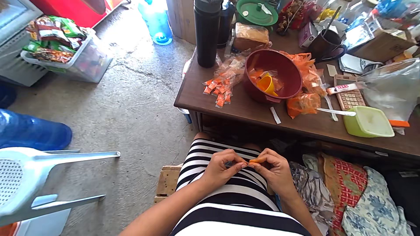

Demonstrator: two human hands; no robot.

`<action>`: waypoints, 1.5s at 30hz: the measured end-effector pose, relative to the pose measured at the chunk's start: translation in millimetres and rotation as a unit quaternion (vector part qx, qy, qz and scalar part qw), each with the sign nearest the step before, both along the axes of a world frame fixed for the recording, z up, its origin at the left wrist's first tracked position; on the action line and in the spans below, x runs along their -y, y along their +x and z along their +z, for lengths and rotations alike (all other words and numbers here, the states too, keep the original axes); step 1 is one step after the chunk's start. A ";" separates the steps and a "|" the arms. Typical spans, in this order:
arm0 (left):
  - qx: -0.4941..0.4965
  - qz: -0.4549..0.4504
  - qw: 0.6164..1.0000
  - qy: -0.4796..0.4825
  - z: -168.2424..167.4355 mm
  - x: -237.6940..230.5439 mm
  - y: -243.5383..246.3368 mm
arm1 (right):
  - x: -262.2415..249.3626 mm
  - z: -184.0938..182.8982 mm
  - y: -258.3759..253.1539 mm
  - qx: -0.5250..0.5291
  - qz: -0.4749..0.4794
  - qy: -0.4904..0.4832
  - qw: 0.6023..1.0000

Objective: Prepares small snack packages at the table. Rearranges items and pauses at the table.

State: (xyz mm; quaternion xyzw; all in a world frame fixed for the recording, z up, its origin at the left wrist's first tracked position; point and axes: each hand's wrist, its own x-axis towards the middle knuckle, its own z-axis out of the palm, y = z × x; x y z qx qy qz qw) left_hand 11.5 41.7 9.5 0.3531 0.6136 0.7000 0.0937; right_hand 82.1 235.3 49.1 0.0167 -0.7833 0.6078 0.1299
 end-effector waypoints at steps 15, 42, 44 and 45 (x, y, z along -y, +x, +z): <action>0.017 0.013 1.000 -0.004 -0.2 -0.5 -0.2 | -7.5 1.1 -1.1 0.008 0.026 -0.059 0.998; 0.017 0.018 1.000 -0.001 -2.8 1.2 2.8 | -9.7 1.1 3.6 0.033 0.010 -0.027 0.999; 0.018 0.019 1.000 -0.004 -2.0 1.7 3.1 | -7.5 1.2 3.3 0.030 0.001 -0.026 0.999; 0.018 0.021 1.000 -0.006 -1.8 1.8 3.2 | -6.8 1.4 3.4 0.031 0.000 -0.025 0.999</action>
